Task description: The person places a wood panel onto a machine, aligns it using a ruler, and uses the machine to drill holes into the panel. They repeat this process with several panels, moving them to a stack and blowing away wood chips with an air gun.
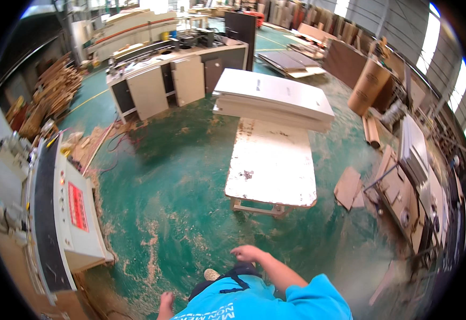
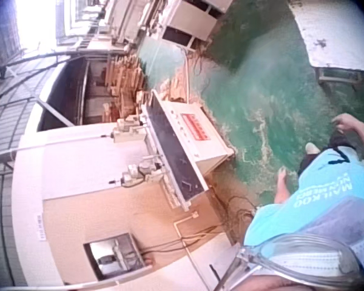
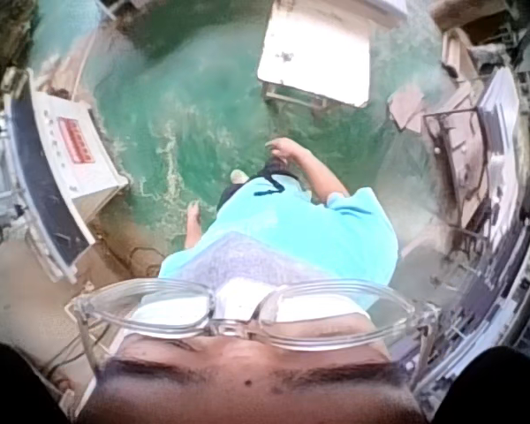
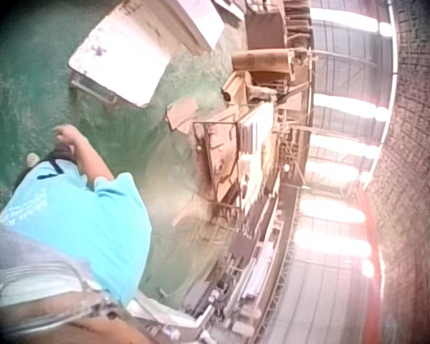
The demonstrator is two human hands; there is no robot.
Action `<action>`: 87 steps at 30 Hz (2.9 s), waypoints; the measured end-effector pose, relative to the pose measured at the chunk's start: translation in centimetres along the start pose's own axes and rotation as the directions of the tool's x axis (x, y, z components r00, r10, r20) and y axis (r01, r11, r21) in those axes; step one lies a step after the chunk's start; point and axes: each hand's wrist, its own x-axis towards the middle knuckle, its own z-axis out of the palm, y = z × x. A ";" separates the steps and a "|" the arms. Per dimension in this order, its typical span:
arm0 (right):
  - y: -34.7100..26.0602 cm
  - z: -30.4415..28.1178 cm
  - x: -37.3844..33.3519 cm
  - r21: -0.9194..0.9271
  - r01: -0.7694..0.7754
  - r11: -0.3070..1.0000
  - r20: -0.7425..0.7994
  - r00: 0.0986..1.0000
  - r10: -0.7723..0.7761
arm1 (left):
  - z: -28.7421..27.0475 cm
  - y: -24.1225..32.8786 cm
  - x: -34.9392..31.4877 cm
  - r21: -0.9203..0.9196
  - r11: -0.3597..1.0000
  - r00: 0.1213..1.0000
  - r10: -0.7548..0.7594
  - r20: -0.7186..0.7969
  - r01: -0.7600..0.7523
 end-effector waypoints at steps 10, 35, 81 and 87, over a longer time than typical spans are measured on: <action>12.4 -14.2 10.9 0.012 -0.379 0.925 -0.171 0.911 0.376 | 6.0 35.8 14.7 0.071 0.930 0.931 0.353 0.092 -0.360; 16.8 -48.8 60.5 0.208 -0.554 0.806 -0.275 0.758 0.591 | 2.1 78.1 50.7 0.121 0.974 0.981 -0.194 0.008 0.191; 10.5 -85.8 95.3 -0.155 0.639 0.753 0.724 -0.445 0.526 | 59.3 160.0 62.6 0.171 0.240 -0.064 -0.735 0.675 -0.956; -4.8 -76.5 104.5 0.000 0.587 0.810 0.780 -0.507 0.367 | 59.1 160.7 59.7 0.548 0.436 -0.055 -0.816 0.576 -0.714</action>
